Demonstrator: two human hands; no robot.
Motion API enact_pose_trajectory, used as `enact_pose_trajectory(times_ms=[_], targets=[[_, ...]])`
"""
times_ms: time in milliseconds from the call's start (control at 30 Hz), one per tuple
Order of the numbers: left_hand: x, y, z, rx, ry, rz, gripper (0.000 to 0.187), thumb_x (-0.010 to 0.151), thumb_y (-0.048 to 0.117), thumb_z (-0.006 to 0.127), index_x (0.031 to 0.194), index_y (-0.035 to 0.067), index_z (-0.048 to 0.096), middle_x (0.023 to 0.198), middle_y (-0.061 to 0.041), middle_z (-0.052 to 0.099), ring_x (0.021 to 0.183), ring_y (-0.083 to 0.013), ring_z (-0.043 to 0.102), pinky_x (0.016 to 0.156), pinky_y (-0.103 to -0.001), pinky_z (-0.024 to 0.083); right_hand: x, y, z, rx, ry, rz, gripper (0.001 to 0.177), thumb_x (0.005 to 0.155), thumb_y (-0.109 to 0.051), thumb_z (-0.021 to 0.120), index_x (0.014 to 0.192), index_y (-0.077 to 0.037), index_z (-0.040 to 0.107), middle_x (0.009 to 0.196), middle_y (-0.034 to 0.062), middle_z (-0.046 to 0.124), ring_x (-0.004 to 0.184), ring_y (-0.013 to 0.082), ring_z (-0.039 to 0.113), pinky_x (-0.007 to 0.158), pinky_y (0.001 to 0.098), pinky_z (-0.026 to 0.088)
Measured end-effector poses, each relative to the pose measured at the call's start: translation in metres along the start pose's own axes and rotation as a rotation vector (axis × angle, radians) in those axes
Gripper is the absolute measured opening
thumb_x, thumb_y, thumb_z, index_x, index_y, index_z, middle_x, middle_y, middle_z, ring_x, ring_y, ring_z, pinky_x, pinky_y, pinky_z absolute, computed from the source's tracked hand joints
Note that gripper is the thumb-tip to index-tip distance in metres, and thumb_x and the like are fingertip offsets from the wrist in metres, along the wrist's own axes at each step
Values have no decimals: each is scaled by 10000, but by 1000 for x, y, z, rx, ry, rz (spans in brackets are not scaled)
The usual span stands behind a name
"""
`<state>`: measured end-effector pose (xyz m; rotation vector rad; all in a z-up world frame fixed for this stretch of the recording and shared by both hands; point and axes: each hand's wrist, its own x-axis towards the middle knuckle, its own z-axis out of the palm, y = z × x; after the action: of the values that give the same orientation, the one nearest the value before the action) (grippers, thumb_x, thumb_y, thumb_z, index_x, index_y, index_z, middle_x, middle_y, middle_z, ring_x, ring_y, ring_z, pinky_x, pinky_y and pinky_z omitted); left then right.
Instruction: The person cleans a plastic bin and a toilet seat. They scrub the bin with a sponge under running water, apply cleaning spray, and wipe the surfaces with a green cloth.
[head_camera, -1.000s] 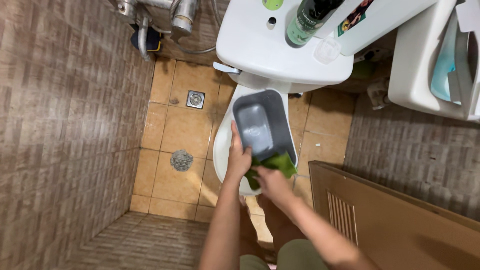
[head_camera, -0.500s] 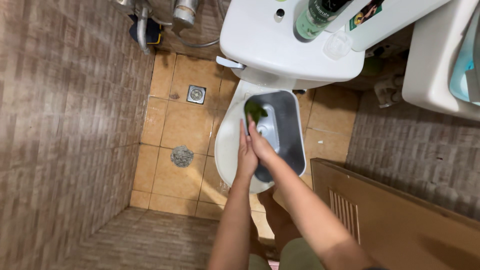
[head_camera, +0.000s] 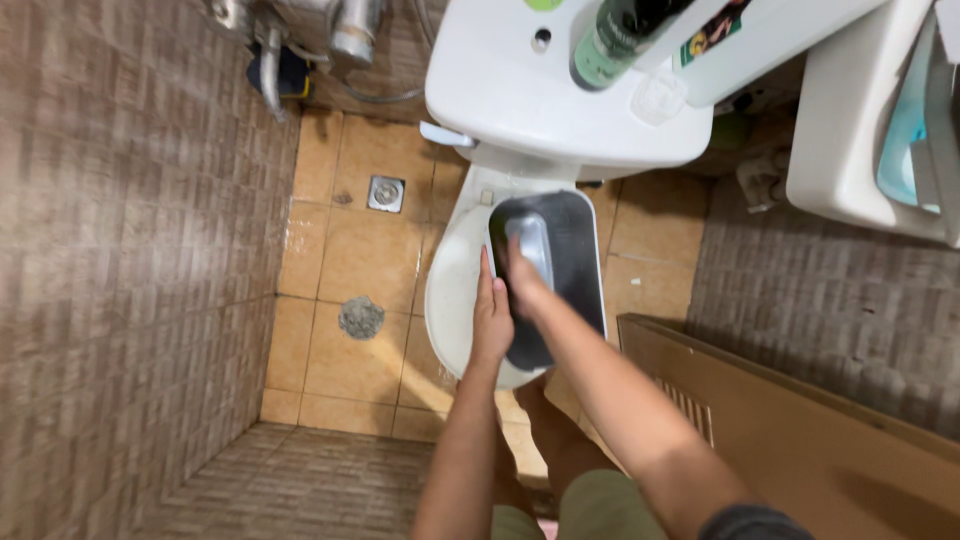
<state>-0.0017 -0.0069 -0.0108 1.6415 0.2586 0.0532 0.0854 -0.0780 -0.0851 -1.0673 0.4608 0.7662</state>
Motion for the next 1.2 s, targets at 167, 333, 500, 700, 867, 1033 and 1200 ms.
enact_pose_trajectory(times_ms=[167,333,500,700,867,1033,1200], targets=[[1,-6,7,23,20,-10,567,1101,239,329,1635,71,234,1685,-160,314,1553,-297,313,1243,-343,245,-51,16,-7,103,73,340,800,1011,-626,286,1554,-54,418,1572,171,483,1476,311,425,1209,414,323],[2,-6,7,29,-53,48,567,1110,205,347,1639,58,205,1712,-174,244,1586,-312,235,1256,-361,199,-26,-41,-14,193,-71,19,942,975,-741,176,1616,-58,281,1624,128,388,1501,274,292,1206,472,164],[7,5,9,47,-50,-23,650,1041,92,424,1632,74,155,1690,-179,232,1562,-323,237,1236,-359,215,3,11,-21,105,62,97,882,972,-712,252,1563,-74,396,1552,141,479,1410,308,469,1175,426,361],[2,15,14,141,42,43,703,965,-67,462,1619,111,276,1614,-221,415,1503,-350,403,1200,-373,335,-61,66,-51,-182,1,317,728,1041,-608,323,1437,-46,561,1341,255,646,1186,357,619,993,469,486],[-3,23,8,220,70,18,731,926,-92,450,1608,130,313,1517,-226,526,1398,-359,522,1118,-377,431,-121,25,-65,-1273,-315,237,777,1034,-628,212,1446,-74,567,1395,157,645,1284,292,605,1104,404,408],[11,26,5,266,0,105,626,946,-34,523,1550,114,450,1410,-231,615,1270,-393,611,1024,-381,500,-153,0,-32,-1578,-383,238,673,1015,-581,345,1532,-153,401,1536,139,453,1372,340,476,1134,435,365],[30,33,-10,321,66,208,430,870,159,788,1276,51,694,1225,-185,739,1102,-323,736,964,-364,562,-138,35,-10,-1325,-366,-194,748,795,-120,621,1501,13,416,1420,296,540,1279,440,555,1055,486,445]])
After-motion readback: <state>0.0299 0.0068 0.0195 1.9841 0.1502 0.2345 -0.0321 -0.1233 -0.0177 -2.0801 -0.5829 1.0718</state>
